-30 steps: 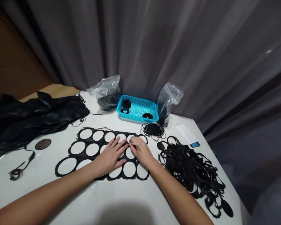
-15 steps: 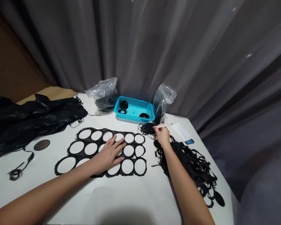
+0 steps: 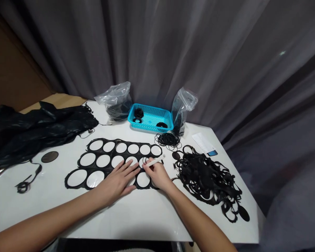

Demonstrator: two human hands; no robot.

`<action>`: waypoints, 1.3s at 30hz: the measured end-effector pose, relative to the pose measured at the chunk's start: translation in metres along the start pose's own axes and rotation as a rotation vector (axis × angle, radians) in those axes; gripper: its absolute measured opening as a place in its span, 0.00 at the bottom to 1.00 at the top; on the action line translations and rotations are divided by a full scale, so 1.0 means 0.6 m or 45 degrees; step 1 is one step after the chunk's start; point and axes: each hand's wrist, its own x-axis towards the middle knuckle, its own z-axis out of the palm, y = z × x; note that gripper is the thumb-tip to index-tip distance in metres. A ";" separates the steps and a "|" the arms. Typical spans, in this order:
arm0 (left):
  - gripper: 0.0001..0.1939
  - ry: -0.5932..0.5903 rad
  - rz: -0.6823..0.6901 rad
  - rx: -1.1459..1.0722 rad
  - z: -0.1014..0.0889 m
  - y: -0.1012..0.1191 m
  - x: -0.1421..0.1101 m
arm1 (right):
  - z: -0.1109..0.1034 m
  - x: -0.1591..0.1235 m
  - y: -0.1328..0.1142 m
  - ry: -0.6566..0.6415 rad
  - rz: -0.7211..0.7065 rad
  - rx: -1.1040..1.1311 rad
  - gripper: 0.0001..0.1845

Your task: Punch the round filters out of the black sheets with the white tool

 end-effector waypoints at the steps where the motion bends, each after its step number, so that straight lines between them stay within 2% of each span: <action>1: 0.28 0.003 -0.005 0.002 0.002 0.000 0.001 | 0.003 -0.002 0.001 0.017 -0.036 -0.077 0.13; 8: 0.28 -0.003 -0.030 0.002 0.005 0.003 0.004 | 0.005 -0.002 0.000 0.066 -0.123 -0.311 0.10; 10: 0.28 -0.009 -0.030 0.000 0.004 0.003 0.003 | 0.010 -0.007 -0.002 0.065 -0.217 -0.409 0.09; 13: 0.29 -0.018 -0.020 -0.003 0.004 0.001 0.001 | 0.016 -0.013 -0.002 -0.015 -0.466 -0.658 0.09; 15: 0.29 -0.009 -0.016 -0.011 0.004 -0.001 0.000 | 0.008 -0.007 0.002 -0.067 -0.589 -0.849 0.10; 16: 0.29 -0.002 -0.017 -0.020 0.005 -0.001 -0.001 | -0.003 0.000 0.004 -0.040 -0.607 -0.932 0.10; 18: 0.28 0.014 -0.023 -0.040 0.007 -0.003 -0.003 | -0.040 0.023 0.009 0.165 -0.532 -1.048 0.11; 21: 0.27 0.025 -0.021 -0.060 0.008 -0.003 -0.004 | -0.116 0.059 0.016 0.620 -0.275 -1.058 0.10; 23: 0.27 0.025 -0.024 -0.068 0.005 -0.004 -0.003 | -0.157 0.073 0.019 0.794 -0.125 -0.955 0.09; 24: 0.27 0.020 -0.027 -0.073 0.002 -0.005 -0.002 | -0.168 0.075 0.019 0.821 -0.061 -0.857 0.10; 27: 0.28 0.018 -0.025 -0.108 -0.014 -0.004 -0.001 | -0.166 0.067 0.016 0.690 0.097 -0.335 0.14; 30: 0.26 0.038 0.002 -0.155 -0.032 0.008 -0.006 | -0.123 0.041 0.005 0.422 0.189 0.289 0.19; 32: 0.23 0.004 0.031 -0.152 -0.037 0.022 -0.017 | -0.088 0.017 -0.006 0.275 0.245 0.557 0.21; 34: 0.22 -0.052 0.052 -0.126 -0.034 0.039 -0.031 | -0.055 -0.010 -0.016 0.149 0.306 0.693 0.21; 36: 0.23 -0.070 0.054 -0.091 -0.024 0.053 -0.045 | -0.026 -0.039 -0.023 0.040 0.321 0.705 0.20; 39: 0.26 -0.033 0.045 -0.041 -0.006 0.064 -0.059 | 0.005 -0.076 -0.025 -0.026 0.211 0.435 0.15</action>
